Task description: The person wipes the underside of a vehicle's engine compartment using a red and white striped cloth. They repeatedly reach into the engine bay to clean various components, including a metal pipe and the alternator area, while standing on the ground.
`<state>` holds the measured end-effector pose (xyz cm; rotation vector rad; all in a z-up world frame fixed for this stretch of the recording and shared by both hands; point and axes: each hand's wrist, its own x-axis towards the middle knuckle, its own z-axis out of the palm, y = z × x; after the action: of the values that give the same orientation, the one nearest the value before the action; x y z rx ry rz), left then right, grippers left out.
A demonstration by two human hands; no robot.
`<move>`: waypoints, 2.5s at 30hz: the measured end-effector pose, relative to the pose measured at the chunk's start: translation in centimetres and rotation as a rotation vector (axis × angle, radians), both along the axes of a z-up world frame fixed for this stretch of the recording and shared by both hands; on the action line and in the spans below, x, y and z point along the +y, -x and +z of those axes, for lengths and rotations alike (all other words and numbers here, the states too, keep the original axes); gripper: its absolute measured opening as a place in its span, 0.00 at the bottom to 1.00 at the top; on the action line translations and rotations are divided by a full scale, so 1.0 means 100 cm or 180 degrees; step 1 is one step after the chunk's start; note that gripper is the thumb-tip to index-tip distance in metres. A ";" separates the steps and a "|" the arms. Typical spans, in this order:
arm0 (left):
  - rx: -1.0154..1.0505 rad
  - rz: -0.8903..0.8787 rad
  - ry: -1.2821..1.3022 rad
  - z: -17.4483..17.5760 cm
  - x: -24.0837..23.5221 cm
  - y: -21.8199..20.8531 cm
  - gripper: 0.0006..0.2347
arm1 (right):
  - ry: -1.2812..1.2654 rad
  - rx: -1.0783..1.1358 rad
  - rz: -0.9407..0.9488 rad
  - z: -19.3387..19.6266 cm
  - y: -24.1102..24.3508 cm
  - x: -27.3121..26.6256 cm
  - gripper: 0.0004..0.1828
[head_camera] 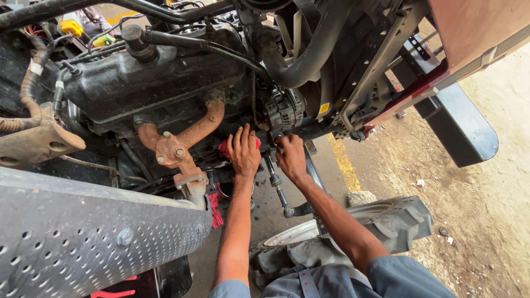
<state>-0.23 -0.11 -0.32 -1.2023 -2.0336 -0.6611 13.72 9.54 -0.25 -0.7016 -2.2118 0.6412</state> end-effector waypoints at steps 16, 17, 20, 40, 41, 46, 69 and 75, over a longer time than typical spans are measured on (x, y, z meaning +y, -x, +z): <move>-0.0631 0.0042 0.0305 0.004 -0.003 -0.004 0.18 | 0.4803 0.2337 0.1494 0.038 -0.160 -0.018 0.25; -0.0725 0.0023 0.0275 0.009 -0.001 -0.003 0.18 | 0.4827 0.2385 0.1667 0.045 -0.168 -0.018 0.25; -0.1033 0.0000 0.0102 0.015 -0.006 -0.015 0.18 | 0.5023 0.2501 0.1852 0.050 -0.196 -0.021 0.25; -0.5538 -0.1061 -0.3790 0.027 -0.243 -0.296 0.17 | 0.6159 0.1082 0.2493 0.020 -0.219 -0.111 0.17; -0.5537 -0.1185 -0.4017 0.031 -0.255 -0.301 0.17 | 0.6218 0.0981 0.2524 0.020 -0.219 -0.123 0.17; -0.5388 -0.1400 -0.4556 0.020 -0.331 -0.323 0.14 | 0.6505 0.0901 0.2798 0.010 -0.224 -0.198 0.16; -0.4977 -0.0204 -0.4579 -0.024 -0.620 -0.358 0.14 | 0.5794 -0.1322 0.3663 0.009 -0.146 -0.530 0.20; -0.5138 -0.0060 -0.4632 0.004 -0.673 -0.274 0.10 | 0.5881 -0.1301 0.3967 -0.014 -0.057 -0.603 0.20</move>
<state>27.19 -67.43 0.10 0.4851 -1.4324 -2.9451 19.39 -50.77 -1.67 0.0247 -1.4879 3.4720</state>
